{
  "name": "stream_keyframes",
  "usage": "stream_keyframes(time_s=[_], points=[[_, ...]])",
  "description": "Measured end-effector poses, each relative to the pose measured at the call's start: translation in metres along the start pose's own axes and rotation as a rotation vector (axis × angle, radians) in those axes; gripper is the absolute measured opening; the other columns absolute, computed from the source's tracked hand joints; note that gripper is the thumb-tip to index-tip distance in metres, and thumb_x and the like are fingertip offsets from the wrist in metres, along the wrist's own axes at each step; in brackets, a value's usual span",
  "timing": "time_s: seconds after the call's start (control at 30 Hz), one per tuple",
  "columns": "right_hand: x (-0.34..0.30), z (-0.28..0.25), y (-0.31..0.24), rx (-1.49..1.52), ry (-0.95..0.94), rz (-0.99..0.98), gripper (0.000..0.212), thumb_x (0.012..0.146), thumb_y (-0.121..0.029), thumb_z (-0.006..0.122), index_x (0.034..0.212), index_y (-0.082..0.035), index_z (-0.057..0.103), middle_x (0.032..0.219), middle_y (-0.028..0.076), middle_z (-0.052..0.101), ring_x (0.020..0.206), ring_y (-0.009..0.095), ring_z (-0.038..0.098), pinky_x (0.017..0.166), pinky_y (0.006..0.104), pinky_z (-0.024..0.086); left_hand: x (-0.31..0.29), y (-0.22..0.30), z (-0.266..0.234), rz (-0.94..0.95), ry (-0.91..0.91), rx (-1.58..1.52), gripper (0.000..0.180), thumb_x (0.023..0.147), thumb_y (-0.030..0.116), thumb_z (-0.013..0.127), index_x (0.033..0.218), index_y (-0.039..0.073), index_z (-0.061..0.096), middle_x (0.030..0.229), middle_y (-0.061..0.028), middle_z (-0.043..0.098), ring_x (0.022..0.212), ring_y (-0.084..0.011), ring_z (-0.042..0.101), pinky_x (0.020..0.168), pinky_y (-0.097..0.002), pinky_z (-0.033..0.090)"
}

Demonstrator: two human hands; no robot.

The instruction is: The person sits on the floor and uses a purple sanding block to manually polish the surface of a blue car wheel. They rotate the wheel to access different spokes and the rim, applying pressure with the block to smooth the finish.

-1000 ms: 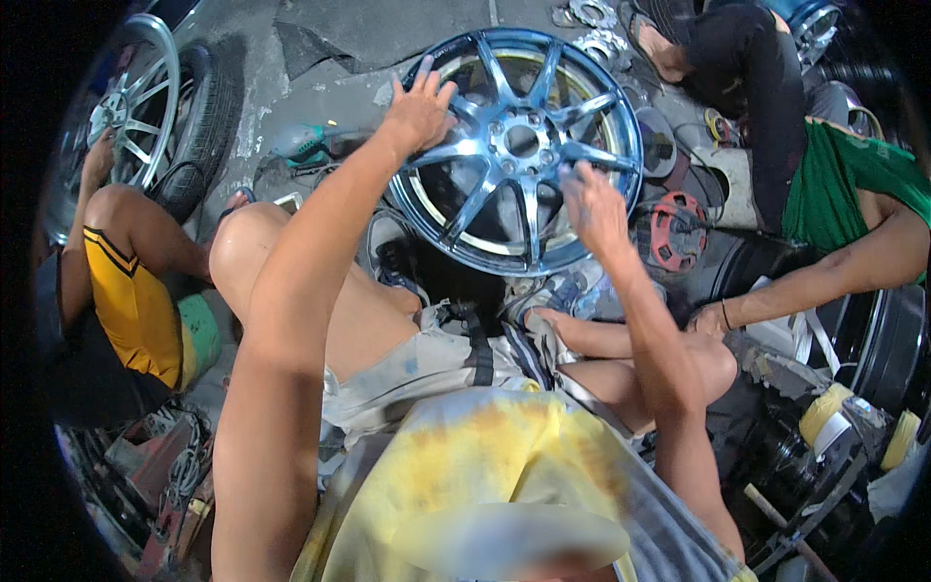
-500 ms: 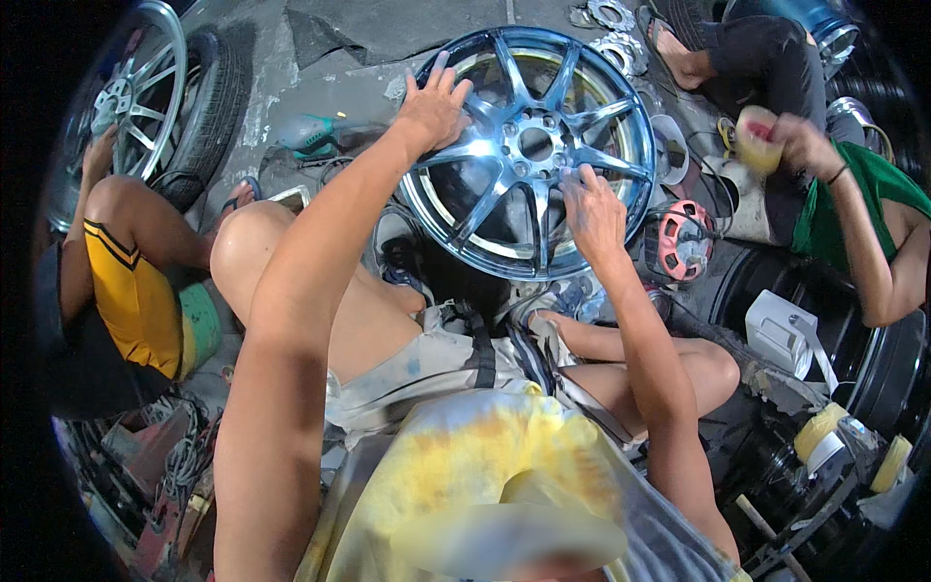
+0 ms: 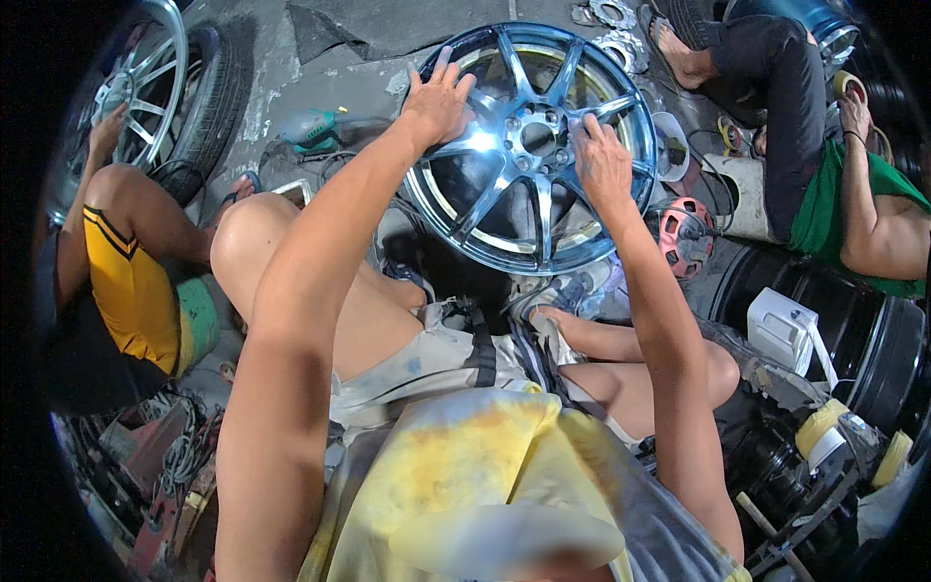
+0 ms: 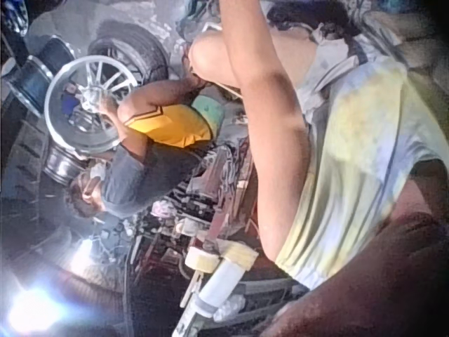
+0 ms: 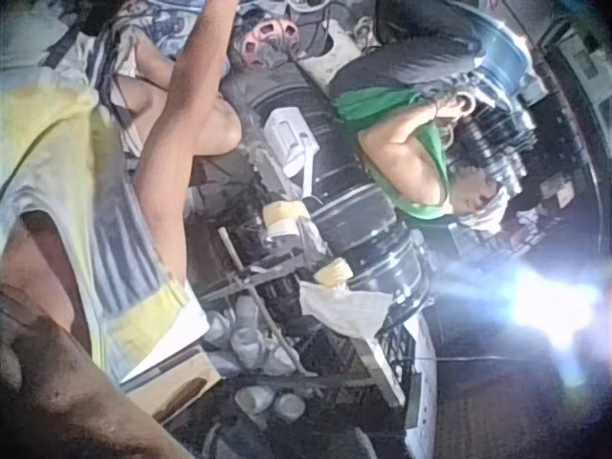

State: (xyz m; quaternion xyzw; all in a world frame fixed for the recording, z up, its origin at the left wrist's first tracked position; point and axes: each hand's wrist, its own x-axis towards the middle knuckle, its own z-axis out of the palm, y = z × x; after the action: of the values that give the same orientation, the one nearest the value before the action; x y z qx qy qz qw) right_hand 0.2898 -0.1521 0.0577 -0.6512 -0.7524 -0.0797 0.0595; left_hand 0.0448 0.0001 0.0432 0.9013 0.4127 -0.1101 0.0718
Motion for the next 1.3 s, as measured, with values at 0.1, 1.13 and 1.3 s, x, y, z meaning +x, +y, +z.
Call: stream_keyframes(time_s=[0.1, 1.13, 1.3], points=[[-0.012, -0.002, -0.006, 0.013, 0.000, -0.016, 0.025, 0.082, -0.009, 0.059, 0.105, -0.005, 0.064, 0.105, 0.006, 0.055, 0.087, 0.026, 0.057, 0.068, 0.0348, 0.053, 0.000, 0.000, 0.003, -0.006, 0.012, -0.003, 0.057, 0.091, 0.040, 0.057, 0.138, 0.011, 0.042, 0.152, -0.0159, 0.031, 0.149, -0.0338, 0.009, 0.109, -0.0714, 0.019], [-0.164, -0.105, 0.009, 1.346, -0.733, 1.001, 0.041, 0.093, -0.036, 0.065, 0.117, -0.004, 0.066, 0.107, 0.007, 0.069, 0.093, 0.013, 0.062, 0.079, 0.0279, 0.047, 0.001, 0.004, 0.003, 0.171, 0.224, 0.130, 0.044, 0.083, 0.031, 0.069, 0.117, 0.006, 0.054, 0.122, -0.0158, 0.058, 0.127, -0.0343, 0.047, 0.107, -0.0598, 0.033], [-0.166, -0.041, -0.031, 1.458, -0.513, 1.032, 0.036, 0.090, -0.033, 0.067, 0.112, -0.004, 0.067, 0.098, 0.006, 0.069, 0.087, 0.014, 0.062, 0.080, 0.0276, 0.046, 0.021, 0.006, 0.001, 0.220, 0.135, 0.058, 0.045, 0.078, 0.039, 0.075, 0.104, 0.006, 0.059, 0.106, -0.0144, 0.066, 0.106, -0.0316, 0.062, 0.089, -0.0461, 0.048]])
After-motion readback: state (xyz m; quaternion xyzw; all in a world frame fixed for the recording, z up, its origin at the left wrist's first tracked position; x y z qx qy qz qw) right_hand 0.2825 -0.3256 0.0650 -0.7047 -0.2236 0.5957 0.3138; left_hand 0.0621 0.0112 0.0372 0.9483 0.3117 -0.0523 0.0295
